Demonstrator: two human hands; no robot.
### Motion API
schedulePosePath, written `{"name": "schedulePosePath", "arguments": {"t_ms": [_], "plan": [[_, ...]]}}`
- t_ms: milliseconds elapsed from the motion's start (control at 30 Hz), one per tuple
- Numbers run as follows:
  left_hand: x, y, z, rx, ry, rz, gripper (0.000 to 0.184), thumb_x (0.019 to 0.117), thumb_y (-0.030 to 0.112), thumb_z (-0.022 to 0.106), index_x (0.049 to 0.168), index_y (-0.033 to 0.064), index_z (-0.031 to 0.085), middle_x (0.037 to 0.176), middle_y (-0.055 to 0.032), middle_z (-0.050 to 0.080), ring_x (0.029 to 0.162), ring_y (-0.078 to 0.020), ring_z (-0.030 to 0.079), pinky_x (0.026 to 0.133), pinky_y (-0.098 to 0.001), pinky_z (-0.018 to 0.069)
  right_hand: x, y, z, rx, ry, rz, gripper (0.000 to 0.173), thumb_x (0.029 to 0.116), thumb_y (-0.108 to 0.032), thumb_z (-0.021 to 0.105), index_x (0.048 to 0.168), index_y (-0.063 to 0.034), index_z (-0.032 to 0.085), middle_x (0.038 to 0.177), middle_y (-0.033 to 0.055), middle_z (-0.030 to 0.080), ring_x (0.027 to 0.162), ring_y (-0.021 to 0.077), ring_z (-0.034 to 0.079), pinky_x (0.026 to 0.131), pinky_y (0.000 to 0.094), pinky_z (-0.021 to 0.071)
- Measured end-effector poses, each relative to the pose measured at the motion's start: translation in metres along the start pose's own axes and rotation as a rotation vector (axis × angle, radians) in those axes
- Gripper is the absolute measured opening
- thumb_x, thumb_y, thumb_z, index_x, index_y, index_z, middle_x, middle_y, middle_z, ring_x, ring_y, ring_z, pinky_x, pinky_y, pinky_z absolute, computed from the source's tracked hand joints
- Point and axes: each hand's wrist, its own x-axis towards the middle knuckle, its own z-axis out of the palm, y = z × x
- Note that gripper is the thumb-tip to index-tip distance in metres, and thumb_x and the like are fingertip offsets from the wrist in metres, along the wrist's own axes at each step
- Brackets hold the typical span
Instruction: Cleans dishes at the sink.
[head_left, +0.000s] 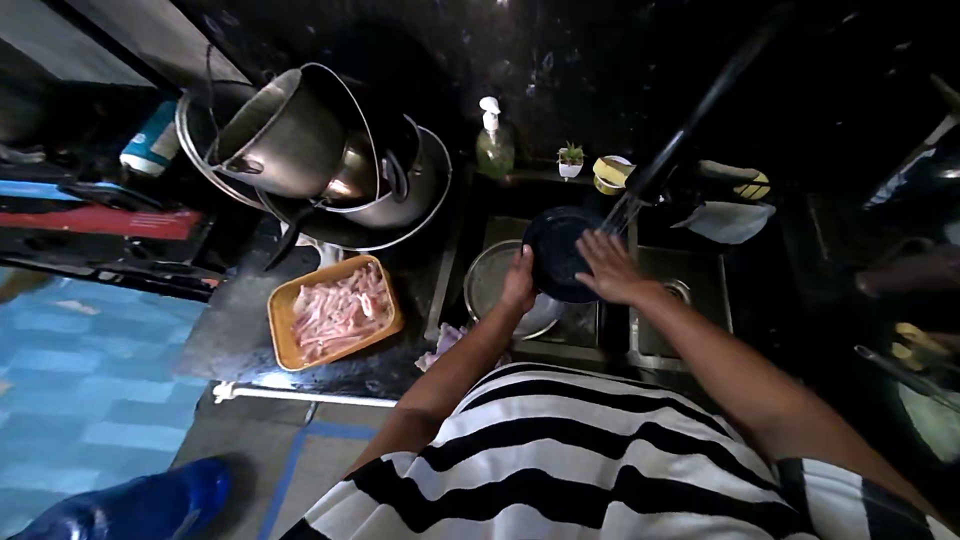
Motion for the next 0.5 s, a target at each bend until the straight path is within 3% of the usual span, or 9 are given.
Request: {"name": "schedulePosePath", "arguments": {"t_ms": [100,167,233,300,400,500], "plan": [[0.000,-0.009,0.011,0.002,-0.058,-0.021,0.053,0.1106,0.050,0.029,0.150,0.0174,0.040,0.127,-0.0126,0.064,0.108,-0.0256,0.065,0.088,-0.0479,0.0574,0.030,-0.005,-0.003,-0.050,0.075,0.106,0.074,0.1073,-0.051,0.040,0.162,-0.0018,0.027,0.171,0.0206,0.014,0.159,0.0384,0.008,0.126,0.0635,0.0043],[0.001,-0.013,0.020,0.003,-0.107,-0.024,0.049,0.1110,0.048,0.028,0.141,0.0145,0.047,0.111,-0.0094,0.067,0.095,-0.0208,0.067,0.078,-0.0420,0.0581,0.042,-0.024,0.001,0.014,0.143,-0.014,0.063,0.1096,-0.036,0.039,0.162,-0.0034,0.026,0.171,0.0170,0.017,0.159,0.0361,0.010,0.126,0.0634,0.0064],[0.002,-0.013,0.020,0.035,-0.134,-0.024,0.047,0.1117,0.045,0.028,0.140,0.0124,0.048,0.107,-0.0098,0.067,0.091,-0.0202,0.067,0.077,-0.0405,0.0578,0.046,-0.023,0.011,0.046,0.224,-0.139,0.057,0.1073,-0.023,0.039,0.161,-0.0065,0.031,0.170,0.0119,0.026,0.158,0.0329,0.018,0.126,0.0625,0.0113],[0.001,-0.011,0.012,0.073,-0.139,-0.031,0.050,0.1119,0.044,0.028,0.148,0.0135,0.043,0.118,-0.0130,0.066,0.099,-0.0229,0.067,0.083,-0.0434,0.0577,0.045,-0.006,0.012,0.016,0.248,-0.100,0.059,0.1085,-0.031,0.042,0.161,-0.0040,0.032,0.169,0.0147,0.028,0.158,0.0354,0.020,0.125,0.0641,0.0116],[0.002,-0.014,0.005,0.075,-0.093,-0.023,0.050,0.1118,0.045,0.028,0.150,0.0146,0.041,0.124,-0.0144,0.064,0.104,-0.0246,0.066,0.086,-0.0450,0.0573,0.043,0.014,0.008,0.005,0.204,0.182,0.070,0.1094,-0.041,0.039,0.161,0.0037,0.023,0.169,0.0230,0.019,0.158,0.0406,0.012,0.125,0.0656,0.0074],[0.007,-0.020,0.006,0.050,-0.067,-0.013,0.052,0.1109,0.048,0.028,0.150,0.0164,0.042,0.124,-0.0130,0.064,0.105,-0.0238,0.066,0.086,-0.0449,0.0573,0.034,-0.013,0.022,0.040,0.189,0.175,0.071,0.1090,-0.040,0.040,0.161,0.0054,0.022,0.169,0.0257,0.015,0.158,0.0431,0.011,0.125,0.0669,0.0059]]}}
